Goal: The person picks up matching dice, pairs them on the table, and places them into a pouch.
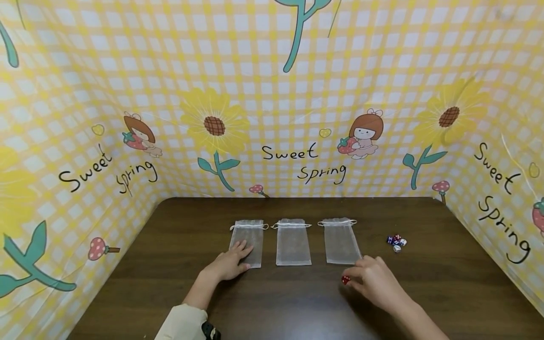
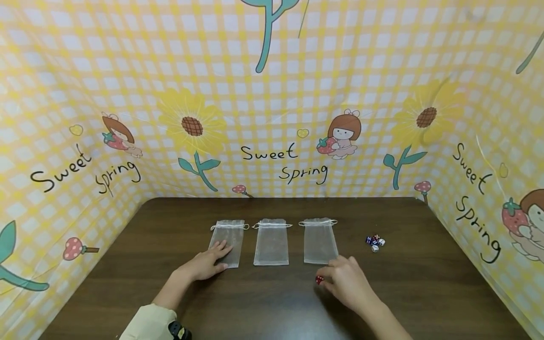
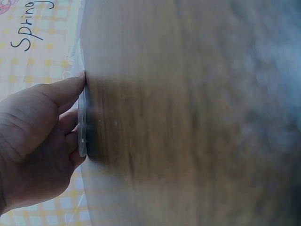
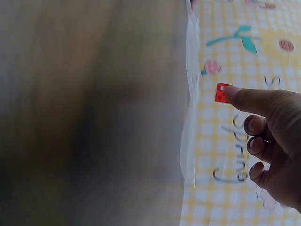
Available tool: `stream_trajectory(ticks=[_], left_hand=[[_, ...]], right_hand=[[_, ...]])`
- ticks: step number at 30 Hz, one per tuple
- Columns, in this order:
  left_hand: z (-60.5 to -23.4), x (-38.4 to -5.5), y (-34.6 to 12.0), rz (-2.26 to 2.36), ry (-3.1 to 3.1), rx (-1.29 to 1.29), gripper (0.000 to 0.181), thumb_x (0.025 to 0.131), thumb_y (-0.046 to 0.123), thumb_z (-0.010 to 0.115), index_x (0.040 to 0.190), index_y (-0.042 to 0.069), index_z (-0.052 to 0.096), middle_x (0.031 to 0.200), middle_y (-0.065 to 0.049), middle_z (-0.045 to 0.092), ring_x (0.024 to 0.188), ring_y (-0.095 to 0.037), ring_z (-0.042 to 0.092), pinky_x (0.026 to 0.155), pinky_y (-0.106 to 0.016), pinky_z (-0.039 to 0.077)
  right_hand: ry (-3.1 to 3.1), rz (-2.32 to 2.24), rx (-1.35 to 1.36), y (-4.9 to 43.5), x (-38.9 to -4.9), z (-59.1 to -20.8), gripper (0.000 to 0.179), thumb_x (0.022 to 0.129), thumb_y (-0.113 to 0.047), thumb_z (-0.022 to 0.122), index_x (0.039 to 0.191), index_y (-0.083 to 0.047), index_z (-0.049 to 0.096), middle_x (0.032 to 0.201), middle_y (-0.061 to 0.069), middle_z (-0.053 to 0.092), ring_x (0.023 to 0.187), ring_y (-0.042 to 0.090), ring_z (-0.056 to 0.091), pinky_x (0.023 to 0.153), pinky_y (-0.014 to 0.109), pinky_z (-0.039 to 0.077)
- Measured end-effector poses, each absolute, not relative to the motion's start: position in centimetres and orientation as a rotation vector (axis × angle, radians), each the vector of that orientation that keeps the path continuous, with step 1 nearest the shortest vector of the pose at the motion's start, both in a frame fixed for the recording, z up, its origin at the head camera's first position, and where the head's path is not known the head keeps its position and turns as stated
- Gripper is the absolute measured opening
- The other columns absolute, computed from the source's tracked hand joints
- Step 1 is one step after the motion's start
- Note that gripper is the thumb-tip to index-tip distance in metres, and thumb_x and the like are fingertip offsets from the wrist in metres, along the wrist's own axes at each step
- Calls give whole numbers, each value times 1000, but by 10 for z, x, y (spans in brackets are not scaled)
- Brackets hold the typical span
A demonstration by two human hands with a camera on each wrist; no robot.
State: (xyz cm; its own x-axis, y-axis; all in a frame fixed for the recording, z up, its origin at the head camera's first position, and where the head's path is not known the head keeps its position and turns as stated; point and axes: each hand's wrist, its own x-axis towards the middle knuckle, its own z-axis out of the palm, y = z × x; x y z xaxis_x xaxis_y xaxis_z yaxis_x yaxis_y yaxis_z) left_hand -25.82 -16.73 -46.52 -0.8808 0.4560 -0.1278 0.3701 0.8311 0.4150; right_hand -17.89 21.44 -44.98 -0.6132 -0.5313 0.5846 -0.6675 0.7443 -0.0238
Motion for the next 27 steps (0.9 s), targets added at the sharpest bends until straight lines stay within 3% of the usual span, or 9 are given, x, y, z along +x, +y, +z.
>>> stream_trajectory(ticks=[8,18,27], left_hand=[[-465,-257,-167,565,2797,634,53,91,21,59,139,6,41,147,-20,26,136,-36,17,99,-63,21],[-463,-256,-166,570,2790,642,53,91,20,58,139,6,41,147,-20,25,136,-37,17,99,-63,21],[-461,-256,-166,572,2781,613,53,92,20,58,140,7,40,148,-19,25,136,-36,16,100,-63,19]], right_hand=[[-2445,312,1047,191,-168,-456,20,61,-24,83,77,-25,71,70,-17,52,67,6,46,58,23,27],[-2588,245,1098,183,-163,-458,16,66,-28,81,79,-26,72,72,-18,53,69,5,43,58,22,23],[-2577,225,1111,186,-164,-455,19,64,-27,81,81,-26,72,73,-17,55,70,6,46,58,23,26]])
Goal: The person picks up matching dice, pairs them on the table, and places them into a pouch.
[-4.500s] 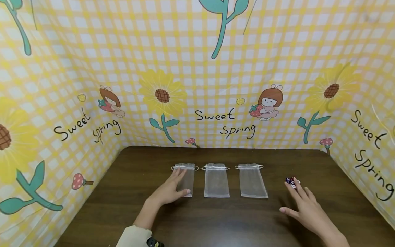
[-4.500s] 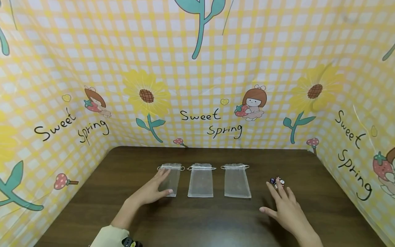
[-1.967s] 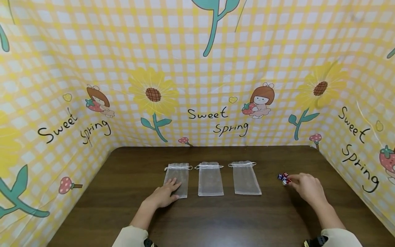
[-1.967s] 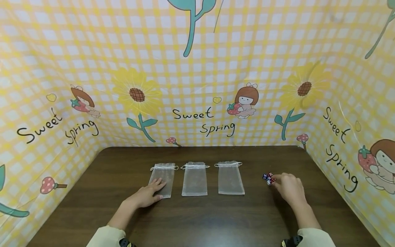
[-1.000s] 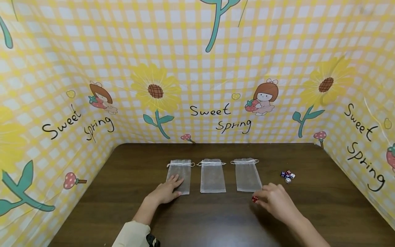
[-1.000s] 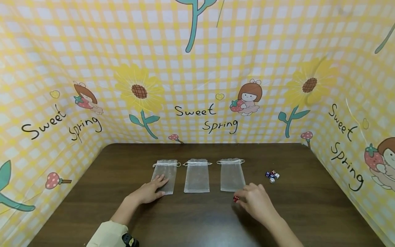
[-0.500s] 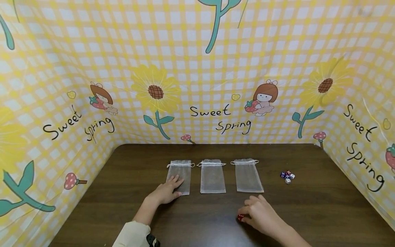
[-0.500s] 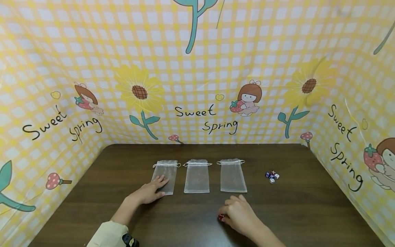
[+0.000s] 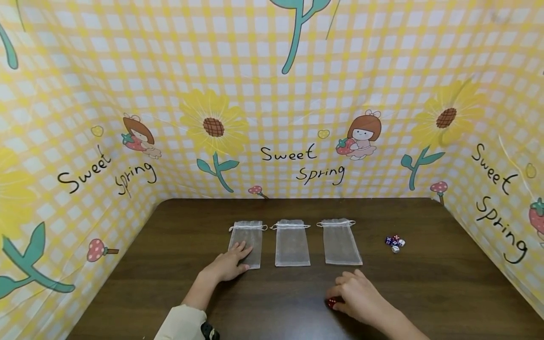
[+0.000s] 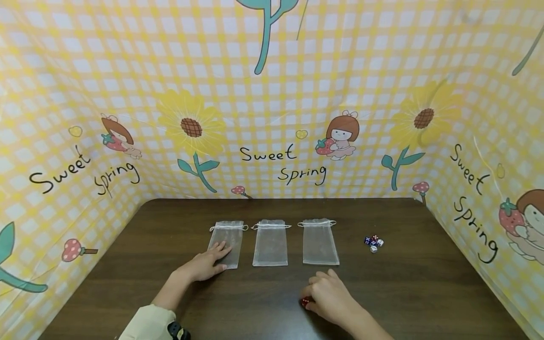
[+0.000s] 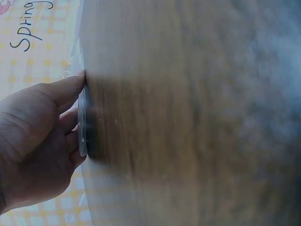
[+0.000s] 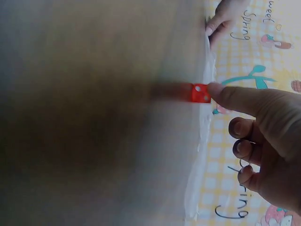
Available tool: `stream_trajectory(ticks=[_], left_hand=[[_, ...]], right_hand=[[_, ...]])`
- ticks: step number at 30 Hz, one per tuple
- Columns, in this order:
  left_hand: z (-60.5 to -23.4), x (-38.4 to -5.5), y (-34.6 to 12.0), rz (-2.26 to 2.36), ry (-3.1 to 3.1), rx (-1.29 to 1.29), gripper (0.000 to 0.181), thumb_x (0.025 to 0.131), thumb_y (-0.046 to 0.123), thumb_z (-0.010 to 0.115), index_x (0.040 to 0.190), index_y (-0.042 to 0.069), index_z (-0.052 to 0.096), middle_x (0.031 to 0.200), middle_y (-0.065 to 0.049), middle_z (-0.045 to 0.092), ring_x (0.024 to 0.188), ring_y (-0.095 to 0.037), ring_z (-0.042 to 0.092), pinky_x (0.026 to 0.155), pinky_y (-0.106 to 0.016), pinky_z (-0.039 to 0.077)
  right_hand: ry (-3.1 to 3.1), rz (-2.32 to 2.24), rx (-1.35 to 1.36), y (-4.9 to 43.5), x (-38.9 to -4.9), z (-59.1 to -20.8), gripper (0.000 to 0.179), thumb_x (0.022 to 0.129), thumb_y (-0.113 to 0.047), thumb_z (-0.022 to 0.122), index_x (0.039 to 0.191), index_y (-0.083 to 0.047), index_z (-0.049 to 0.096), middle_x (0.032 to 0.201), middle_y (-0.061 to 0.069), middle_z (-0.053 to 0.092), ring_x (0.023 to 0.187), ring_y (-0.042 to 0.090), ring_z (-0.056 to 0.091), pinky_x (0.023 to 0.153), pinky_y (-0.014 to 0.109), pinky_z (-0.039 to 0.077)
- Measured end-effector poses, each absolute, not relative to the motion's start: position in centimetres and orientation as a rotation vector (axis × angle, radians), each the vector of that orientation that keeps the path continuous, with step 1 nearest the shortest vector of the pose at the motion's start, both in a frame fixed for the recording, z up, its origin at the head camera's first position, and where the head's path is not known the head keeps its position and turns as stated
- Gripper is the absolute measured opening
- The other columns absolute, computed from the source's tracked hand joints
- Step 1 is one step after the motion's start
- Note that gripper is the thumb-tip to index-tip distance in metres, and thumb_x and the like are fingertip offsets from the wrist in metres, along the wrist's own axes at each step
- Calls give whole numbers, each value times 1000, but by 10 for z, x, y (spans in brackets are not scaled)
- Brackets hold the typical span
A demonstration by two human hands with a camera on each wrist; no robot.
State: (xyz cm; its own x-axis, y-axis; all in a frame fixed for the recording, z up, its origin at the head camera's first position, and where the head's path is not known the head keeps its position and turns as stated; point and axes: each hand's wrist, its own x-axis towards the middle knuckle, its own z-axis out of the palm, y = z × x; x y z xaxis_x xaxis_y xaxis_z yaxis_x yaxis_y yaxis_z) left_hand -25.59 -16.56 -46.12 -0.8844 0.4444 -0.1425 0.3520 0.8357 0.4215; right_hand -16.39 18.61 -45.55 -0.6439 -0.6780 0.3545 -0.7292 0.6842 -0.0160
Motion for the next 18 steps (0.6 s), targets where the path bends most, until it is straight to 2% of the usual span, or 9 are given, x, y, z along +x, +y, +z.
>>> stream_trajectory(ticks=[5,11,15,18], left_hand=[[-461,-256,-166,567,2780,607,53,91,21,58,140,7,40,148,-19,24,136,-36,16,99,-63,19],[-462,-256,-167,565,2784,614,53,91,21,58,140,7,40,148,-19,25,136,-36,16,100,-63,19],[-462,-256,-167,567,2786,624,53,92,21,58,140,7,40,147,-20,25,136,-36,16,100,-63,19],[-463,-256,-167,564,2786,629,53,92,21,57,140,7,40,148,-20,24,136,-36,15,100,-63,19]], right_hand=[[-2561,231,995,204,-176,-446,23,63,-26,81,84,-22,73,76,-13,60,74,10,53,60,27,32],[-2574,174,784,248,-203,-430,26,63,-21,83,87,-16,74,75,-3,64,71,19,58,58,33,41],[-2703,204,590,282,-220,-418,24,70,-19,79,93,-13,73,75,0,65,70,23,60,56,39,42],[-2838,285,430,308,-231,-414,22,78,-17,72,99,-9,72,83,7,68,73,27,62,57,42,44]])
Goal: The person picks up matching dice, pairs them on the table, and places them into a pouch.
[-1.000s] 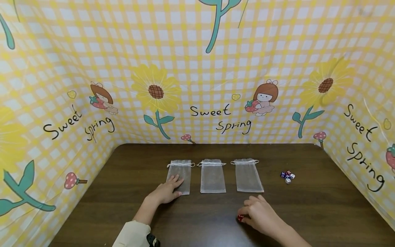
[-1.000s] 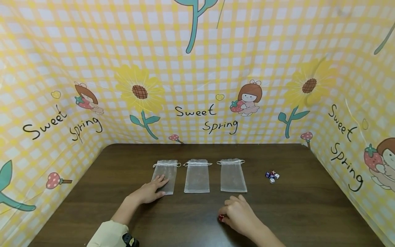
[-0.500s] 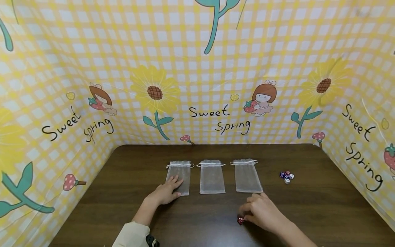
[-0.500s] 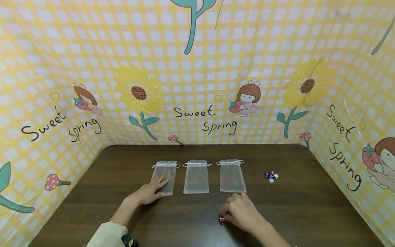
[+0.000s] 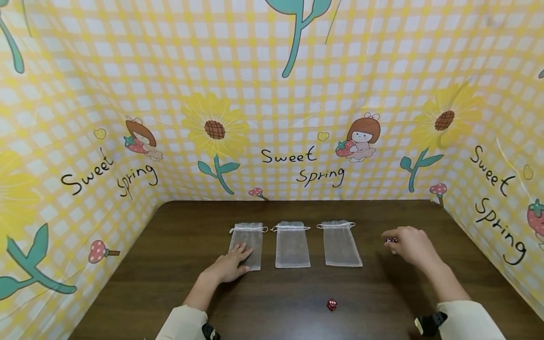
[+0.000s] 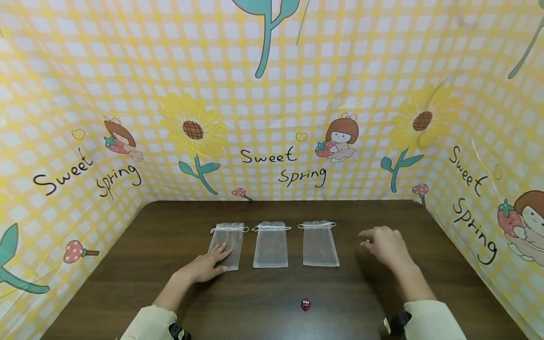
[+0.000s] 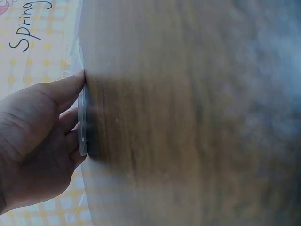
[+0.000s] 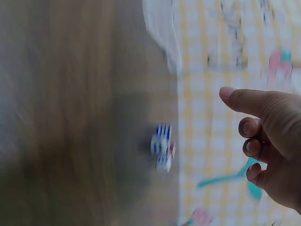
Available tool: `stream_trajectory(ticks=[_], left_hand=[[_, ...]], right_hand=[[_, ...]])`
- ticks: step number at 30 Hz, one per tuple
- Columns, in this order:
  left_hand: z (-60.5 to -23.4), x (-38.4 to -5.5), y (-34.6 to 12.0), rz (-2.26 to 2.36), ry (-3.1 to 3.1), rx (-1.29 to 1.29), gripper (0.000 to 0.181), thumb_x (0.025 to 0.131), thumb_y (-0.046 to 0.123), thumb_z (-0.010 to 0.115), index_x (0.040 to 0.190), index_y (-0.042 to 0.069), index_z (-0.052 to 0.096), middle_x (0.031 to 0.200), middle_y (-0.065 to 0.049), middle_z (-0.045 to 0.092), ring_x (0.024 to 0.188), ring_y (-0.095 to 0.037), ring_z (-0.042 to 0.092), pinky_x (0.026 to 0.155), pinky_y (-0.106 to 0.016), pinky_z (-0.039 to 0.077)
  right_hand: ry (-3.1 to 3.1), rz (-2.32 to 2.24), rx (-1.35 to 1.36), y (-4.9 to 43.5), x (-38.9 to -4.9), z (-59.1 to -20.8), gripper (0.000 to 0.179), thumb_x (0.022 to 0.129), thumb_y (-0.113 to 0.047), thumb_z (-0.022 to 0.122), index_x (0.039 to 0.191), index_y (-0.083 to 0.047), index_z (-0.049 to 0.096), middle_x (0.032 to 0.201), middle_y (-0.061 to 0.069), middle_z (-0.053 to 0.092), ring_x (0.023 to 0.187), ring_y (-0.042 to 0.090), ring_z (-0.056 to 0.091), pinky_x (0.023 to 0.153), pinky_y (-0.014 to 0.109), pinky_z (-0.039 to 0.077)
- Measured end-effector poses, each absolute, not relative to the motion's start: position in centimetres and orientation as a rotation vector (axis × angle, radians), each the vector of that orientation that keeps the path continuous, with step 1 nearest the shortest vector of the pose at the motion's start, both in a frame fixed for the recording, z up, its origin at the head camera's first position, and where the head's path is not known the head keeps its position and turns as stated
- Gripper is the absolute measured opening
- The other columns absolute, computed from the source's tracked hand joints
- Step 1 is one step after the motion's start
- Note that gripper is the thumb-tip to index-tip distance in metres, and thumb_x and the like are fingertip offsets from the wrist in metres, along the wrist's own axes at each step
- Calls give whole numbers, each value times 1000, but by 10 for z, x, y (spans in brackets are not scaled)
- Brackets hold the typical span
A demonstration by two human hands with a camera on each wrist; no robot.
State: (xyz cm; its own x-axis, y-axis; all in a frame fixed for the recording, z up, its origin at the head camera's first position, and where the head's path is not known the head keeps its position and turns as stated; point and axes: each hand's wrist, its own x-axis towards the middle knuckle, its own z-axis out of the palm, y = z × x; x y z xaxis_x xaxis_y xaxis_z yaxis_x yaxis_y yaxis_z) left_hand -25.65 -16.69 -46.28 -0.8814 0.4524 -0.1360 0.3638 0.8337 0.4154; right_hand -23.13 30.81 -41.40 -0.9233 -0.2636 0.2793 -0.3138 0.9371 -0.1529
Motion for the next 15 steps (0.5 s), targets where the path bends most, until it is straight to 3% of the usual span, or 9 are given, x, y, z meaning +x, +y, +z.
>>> stream_trajectory(ticks=[6,15], left_hand=[[-464,-257,-167,567,2772,621,53,93,22,56,141,8,38,149,-19,22,136,-36,14,100,-63,18],[-462,-255,-168,572,2777,623,54,92,21,58,140,6,40,148,-20,24,136,-37,15,99,-64,19]], right_hand=[[-3023,464,193,345,-246,-420,29,86,-17,65,111,-1,65,99,20,66,85,39,60,65,51,45],[-3099,398,89,357,-259,-442,32,86,-21,64,111,-2,65,104,24,63,94,46,55,69,56,43]])
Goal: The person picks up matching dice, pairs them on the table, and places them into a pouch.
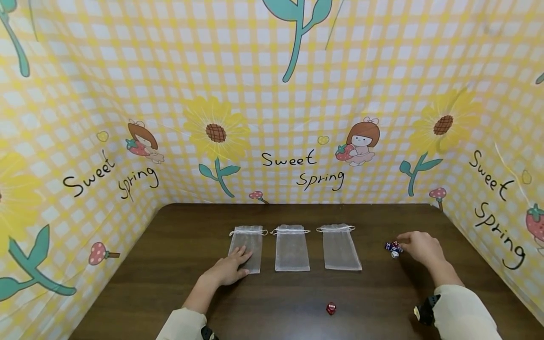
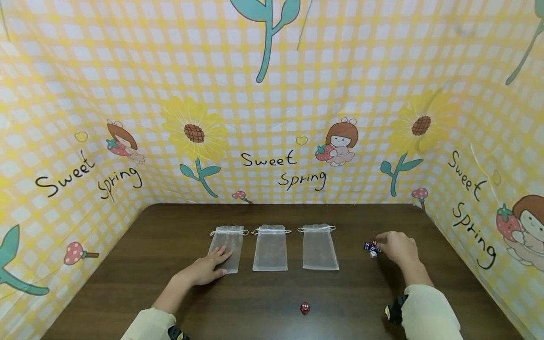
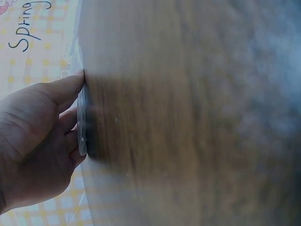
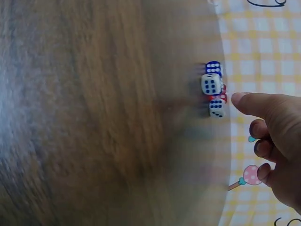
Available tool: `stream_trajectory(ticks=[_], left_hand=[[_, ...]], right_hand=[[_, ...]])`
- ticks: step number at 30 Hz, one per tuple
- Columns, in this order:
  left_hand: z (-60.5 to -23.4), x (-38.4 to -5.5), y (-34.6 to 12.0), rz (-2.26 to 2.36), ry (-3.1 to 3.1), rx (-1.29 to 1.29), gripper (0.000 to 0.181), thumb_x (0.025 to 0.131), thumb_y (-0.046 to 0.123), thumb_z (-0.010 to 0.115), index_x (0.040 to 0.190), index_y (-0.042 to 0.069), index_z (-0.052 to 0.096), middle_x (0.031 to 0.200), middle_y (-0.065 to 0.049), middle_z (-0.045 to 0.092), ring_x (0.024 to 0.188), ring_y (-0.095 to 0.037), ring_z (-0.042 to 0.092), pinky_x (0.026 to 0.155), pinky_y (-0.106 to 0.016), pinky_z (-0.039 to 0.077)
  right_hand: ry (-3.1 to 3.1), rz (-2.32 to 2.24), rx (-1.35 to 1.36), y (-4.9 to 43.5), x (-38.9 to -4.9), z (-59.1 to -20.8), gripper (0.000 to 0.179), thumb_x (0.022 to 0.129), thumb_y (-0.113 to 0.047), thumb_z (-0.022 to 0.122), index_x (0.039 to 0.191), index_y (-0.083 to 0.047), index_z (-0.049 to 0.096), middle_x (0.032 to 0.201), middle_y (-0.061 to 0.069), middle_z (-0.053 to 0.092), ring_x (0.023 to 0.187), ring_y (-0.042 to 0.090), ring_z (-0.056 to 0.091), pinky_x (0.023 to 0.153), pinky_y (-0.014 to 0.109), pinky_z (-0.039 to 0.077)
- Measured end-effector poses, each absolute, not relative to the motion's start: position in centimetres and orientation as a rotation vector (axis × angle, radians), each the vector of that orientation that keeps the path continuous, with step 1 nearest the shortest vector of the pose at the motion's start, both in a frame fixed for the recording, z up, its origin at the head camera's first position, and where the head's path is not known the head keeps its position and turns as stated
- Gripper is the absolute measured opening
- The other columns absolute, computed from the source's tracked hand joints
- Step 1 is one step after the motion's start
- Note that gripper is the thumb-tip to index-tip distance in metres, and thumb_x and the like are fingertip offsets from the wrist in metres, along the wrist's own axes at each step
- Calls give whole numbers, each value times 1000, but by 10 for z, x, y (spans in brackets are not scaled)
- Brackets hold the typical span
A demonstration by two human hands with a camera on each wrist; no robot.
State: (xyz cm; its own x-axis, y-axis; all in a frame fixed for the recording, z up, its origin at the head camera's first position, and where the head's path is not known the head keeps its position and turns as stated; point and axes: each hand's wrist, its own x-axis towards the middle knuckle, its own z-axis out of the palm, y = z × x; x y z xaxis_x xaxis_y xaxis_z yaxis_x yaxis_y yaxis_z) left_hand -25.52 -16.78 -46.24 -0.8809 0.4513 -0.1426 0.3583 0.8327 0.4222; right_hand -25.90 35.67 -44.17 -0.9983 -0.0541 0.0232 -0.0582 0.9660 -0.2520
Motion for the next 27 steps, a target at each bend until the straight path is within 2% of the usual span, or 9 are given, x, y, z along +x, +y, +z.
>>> stream_trajectory(ticks=[8,17,27], left_hand=[[-462,-254,-169,582,2777,615,54,92,21,57,140,6,39,148,-20,24,136,-37,15,99,-64,18],[-462,-255,-168,561,2759,628,54,93,21,56,141,7,37,149,-20,21,136,-37,13,100,-63,18],[-461,-255,-167,567,2760,627,54,93,21,56,141,7,38,149,-19,22,136,-37,14,100,-63,18]], right_hand=[[-3113,365,72,353,-267,-449,30,86,-20,64,110,-2,66,110,27,60,101,48,51,73,58,42],[-3098,359,44,354,-269,-454,27,86,-20,62,105,-2,67,108,28,60,99,49,52,75,60,40],[-2932,209,137,346,-260,-451,23,84,-20,67,101,-5,69,100,21,65,90,42,58,60,45,37]])
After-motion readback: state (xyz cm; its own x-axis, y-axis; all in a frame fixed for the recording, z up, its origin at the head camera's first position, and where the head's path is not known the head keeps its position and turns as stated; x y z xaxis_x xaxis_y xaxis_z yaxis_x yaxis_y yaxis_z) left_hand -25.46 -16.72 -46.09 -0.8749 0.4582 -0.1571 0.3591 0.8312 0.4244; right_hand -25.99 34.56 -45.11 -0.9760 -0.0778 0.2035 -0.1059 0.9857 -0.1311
